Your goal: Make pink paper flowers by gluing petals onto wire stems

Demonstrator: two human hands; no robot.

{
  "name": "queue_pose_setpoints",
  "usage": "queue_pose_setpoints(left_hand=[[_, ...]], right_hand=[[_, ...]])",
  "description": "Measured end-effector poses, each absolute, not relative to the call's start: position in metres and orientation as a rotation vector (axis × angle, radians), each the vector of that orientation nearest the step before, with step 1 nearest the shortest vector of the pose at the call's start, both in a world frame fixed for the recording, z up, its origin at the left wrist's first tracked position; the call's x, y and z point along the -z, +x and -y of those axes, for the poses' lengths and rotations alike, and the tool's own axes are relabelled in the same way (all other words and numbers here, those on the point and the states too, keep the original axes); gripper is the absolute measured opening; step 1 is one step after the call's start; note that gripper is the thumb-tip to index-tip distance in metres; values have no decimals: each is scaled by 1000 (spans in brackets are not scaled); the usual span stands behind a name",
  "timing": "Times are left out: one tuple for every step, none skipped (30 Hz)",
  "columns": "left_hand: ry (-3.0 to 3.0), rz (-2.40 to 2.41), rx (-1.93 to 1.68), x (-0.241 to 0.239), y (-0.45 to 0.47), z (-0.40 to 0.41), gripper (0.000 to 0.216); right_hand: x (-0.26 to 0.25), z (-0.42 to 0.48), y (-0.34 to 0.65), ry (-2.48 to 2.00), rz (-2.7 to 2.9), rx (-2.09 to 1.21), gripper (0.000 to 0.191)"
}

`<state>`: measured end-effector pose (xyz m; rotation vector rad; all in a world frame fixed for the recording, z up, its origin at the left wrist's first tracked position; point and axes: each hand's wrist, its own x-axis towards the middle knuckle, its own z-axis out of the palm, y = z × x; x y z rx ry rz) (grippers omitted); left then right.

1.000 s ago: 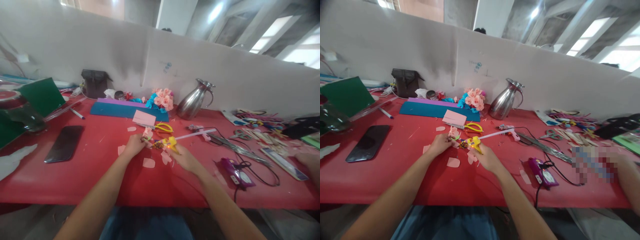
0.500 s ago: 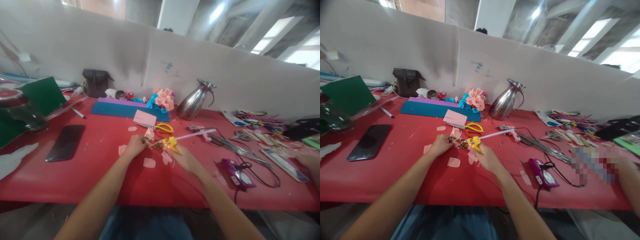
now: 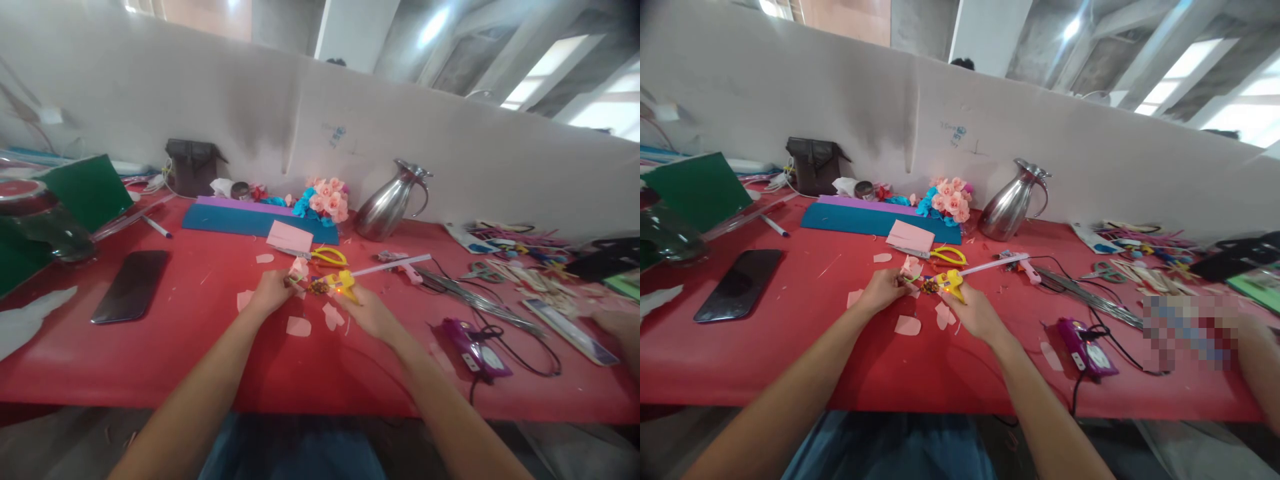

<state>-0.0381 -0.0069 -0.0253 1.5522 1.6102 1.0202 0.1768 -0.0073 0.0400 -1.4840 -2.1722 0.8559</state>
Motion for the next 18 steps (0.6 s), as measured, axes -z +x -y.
queue_pose_setpoints(left_hand=[[1541, -1600, -1029, 25, -38, 7, 17], [1531, -1592, -1036, 25, -38, 8, 16], [1527, -1584, -1042, 25, -38, 8, 15], [1526, -1579, -1046, 26, -38, 8, 14], [1525, -1580, -1049, 26, -38, 8, 14], [1524, -1584, -1048, 26, -38, 7, 14], [1523, -1592, -1045, 27, -38, 7, 14], [1526, -1602, -1043, 28, -38, 6, 14], [1534, -1611, -1039, 29, -38, 6, 14], [1544, -1616, -1037, 29, -38, 5, 14], [1556, -1617, -1037, 30, -38, 5, 14], [1567, -1614, -1040, 31, -38, 4, 15], [1574, -1613, -1045, 31, -38, 4, 16], [1576, -1615, -1048, 31, -38, 4, 17], [1573, -1620, -1048, 30, -38, 5, 17], [1568, -1627, -1049, 29, -39, 5, 17], [1560, -1637, -1052, 28, -39, 6, 18], [1545, -1642, -1062, 26, -39, 6, 19]], right_hand=[[-40, 7, 177, -1493, 2168, -857, 39], [-39, 6, 177, -1499, 2166, -862, 40], [-38, 5, 177, -1501, 2164, -867, 40], [-38, 5, 178, -1497, 2161, -871, 41], [-37, 5, 178, -1488, 2158, -872, 41], [-36, 5, 178, -1479, 2150, -870, 41], [-35, 5, 178, -1472, 2142, -869, 40], [-34, 5, 178, -1469, 2135, -869, 40], [-34, 6, 178, -1474, 2126, -869, 39], [-33, 6, 179, -1485, 2115, -872, 39], [-33, 6, 179, -1496, 2102, -878, 38], [-33, 6, 179, -1505, 2081, -887, 37], [-33, 5, 180, -1515, 2049, -901, 36], [-33, 3, 182, -1527, 2007, -920, 36], [-33, 1, 184, -1544, 1952, -948, 36], [-33, -3, 187, -1570, 1886, -976, 37], [-32, -7, 191, -1603, 1813, -996, 37], [-30, -12, 196, -1641, 1741, -1000, 37]])
